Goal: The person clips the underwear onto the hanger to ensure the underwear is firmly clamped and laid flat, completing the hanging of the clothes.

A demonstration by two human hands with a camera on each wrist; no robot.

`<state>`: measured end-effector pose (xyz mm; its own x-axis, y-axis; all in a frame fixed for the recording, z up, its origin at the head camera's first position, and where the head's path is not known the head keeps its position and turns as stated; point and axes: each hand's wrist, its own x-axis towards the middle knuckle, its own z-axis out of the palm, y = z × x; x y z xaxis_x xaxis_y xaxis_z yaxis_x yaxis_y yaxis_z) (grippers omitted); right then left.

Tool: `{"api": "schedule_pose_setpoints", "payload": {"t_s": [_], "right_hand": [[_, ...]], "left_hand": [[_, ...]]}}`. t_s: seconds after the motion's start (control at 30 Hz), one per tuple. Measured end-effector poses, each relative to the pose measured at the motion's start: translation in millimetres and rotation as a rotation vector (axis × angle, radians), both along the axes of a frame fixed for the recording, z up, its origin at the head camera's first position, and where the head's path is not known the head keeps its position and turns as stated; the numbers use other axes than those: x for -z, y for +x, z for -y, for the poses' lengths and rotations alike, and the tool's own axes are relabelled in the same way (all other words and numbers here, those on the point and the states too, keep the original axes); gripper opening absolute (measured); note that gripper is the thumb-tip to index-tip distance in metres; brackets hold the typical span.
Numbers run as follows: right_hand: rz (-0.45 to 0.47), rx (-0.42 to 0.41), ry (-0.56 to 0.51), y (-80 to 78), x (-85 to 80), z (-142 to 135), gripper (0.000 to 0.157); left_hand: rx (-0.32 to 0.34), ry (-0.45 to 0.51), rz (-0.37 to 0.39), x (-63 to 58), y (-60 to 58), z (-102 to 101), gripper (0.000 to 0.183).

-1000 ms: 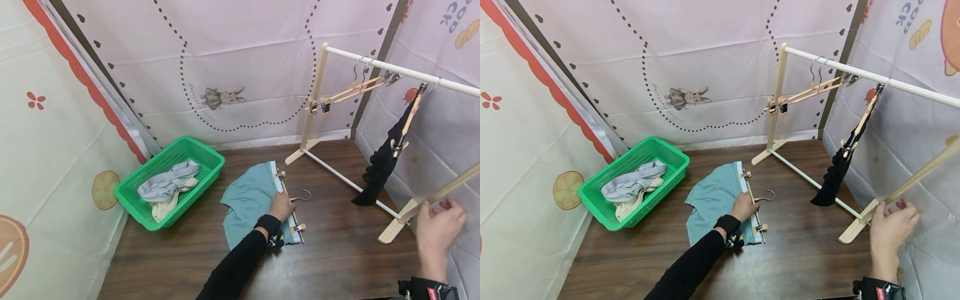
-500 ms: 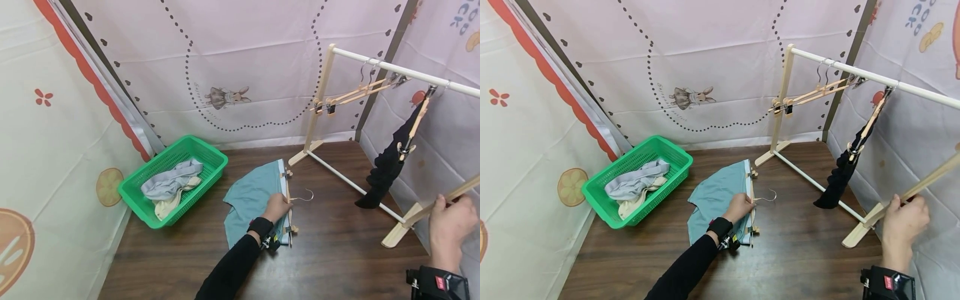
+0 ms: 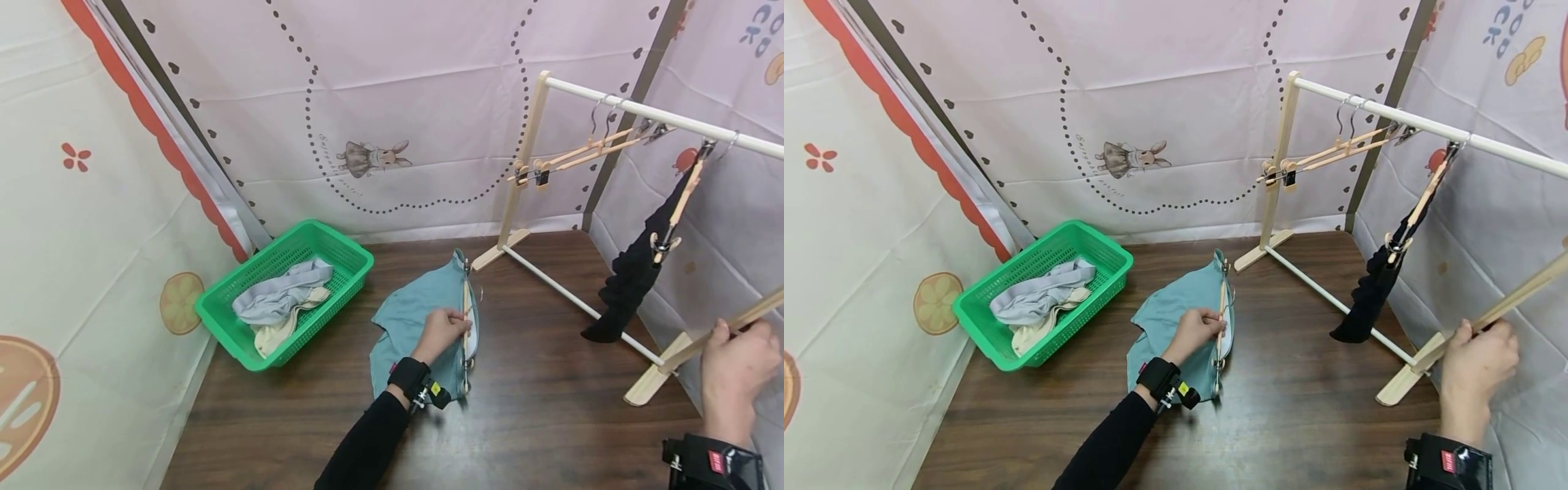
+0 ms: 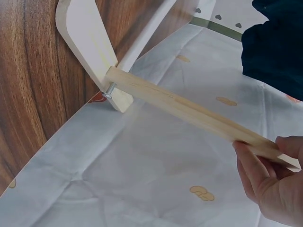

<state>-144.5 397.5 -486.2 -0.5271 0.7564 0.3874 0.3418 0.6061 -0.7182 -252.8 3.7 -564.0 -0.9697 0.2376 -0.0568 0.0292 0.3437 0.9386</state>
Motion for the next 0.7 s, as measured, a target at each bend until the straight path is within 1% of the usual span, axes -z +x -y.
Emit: {"api": "schedule_pose_setpoints", "payload": {"t_s": [0.13,0.2,0.33,0.43,0.57,0.63,0.7], "right_hand": [[0.019,0.001,-0.011,0.1,-0.2,0,0.039],[0.029,-0.003,-0.016,0.4,-0.5,0,0.039],[0.027,-0.012,-0.022,0.8,-1.2,-1,0.039],[0.016,-0.013,-0.013,0.5,-1.0,-2,0.039],[0.008,-0.01,-0.002,-0.2,0.4,-3,0.038],[0.008,-0.006,0.002,-0.2,0.7,-3,0.038],[0.002,-0.006,0.007,0.8,1.1,-2,0.038]], "left_hand": [[0.014,0.052,-0.005,-13.6,1.6,-2,0.018],[0.02,0.067,-0.019,-20.1,2.0,-4,0.019],[0.048,0.126,-0.029,-37.2,3.5,-8,0.022],[0.086,0.194,-0.005,-53.8,5.5,-9,0.022],[0.119,0.296,0.057,-75.6,7.3,-11,0.021],[0.135,0.325,0.063,-84.6,7.5,-13,0.022],[0.154,0.331,0.042,-92.1,7.7,-14,0.022]]}}
